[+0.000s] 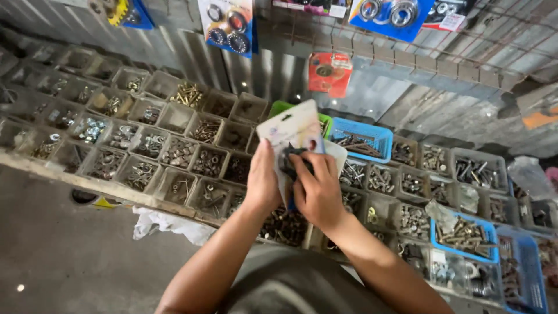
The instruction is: The person cleans a packaged motorcycle ball race set and a small price card by hand with a blue cloth, wiping both sides of the packaging and the card.
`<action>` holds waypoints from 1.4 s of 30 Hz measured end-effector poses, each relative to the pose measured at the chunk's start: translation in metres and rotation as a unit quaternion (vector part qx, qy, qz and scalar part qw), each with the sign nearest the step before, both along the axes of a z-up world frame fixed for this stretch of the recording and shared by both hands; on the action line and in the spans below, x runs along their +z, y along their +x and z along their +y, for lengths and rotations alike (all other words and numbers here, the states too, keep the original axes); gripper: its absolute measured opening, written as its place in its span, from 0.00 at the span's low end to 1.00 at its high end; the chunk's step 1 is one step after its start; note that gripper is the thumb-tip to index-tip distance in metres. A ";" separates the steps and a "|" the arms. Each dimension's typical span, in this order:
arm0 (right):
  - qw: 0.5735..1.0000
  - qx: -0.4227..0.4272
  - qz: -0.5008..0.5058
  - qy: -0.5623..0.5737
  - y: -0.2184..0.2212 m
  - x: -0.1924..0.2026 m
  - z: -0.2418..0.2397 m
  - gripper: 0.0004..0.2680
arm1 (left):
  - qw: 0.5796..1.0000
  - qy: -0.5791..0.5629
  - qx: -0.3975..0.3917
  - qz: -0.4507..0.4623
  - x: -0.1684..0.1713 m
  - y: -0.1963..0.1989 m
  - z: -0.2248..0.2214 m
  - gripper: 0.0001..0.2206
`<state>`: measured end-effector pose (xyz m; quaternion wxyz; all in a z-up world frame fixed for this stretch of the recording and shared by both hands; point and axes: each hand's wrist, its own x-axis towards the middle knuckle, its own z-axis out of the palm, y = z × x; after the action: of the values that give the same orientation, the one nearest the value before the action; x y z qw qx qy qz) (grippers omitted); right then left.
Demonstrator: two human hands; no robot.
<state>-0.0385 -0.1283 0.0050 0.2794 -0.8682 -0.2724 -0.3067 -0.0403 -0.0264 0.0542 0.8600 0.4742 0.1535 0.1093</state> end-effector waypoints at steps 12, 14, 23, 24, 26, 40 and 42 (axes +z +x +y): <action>0.971 0.078 0.168 0.154 -0.014 -0.019 -0.040 0.16 | 0.948 0.250 -0.081 -0.179 -0.052 -0.004 -0.018 0.21; 0.902 0.117 0.341 0.240 -0.009 -0.022 -0.047 0.15 | 0.911 0.308 -0.066 -0.266 -0.056 -0.008 -0.020 0.23; 0.952 0.099 0.286 0.045 0.024 -0.063 -0.110 0.25 | 0.970 0.173 0.031 -0.166 -0.091 0.002 0.001 0.17; 0.953 0.095 0.284 0.046 0.022 -0.041 -0.096 0.25 | 0.970 0.172 0.028 -0.169 -0.086 0.005 0.006 0.17; 0.981 0.026 0.057 0.185 0.015 0.001 -0.069 0.13 | 0.980 0.142 0.011 -0.136 -0.079 0.006 0.013 0.15; 0.920 -0.072 0.266 0.279 0.017 0.016 0.052 0.15 | 0.928 0.210 -0.166 -0.261 -0.041 0.030 0.106 0.17; 0.865 -0.100 0.345 0.351 0.028 0.007 0.053 0.16 | 0.915 0.205 -0.188 -0.294 -0.044 0.039 0.120 0.18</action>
<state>-0.0105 -0.0749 0.0116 0.6092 -0.7860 0.0553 -0.0895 -0.0014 0.0939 0.0099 0.7549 0.6069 -0.2234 0.1094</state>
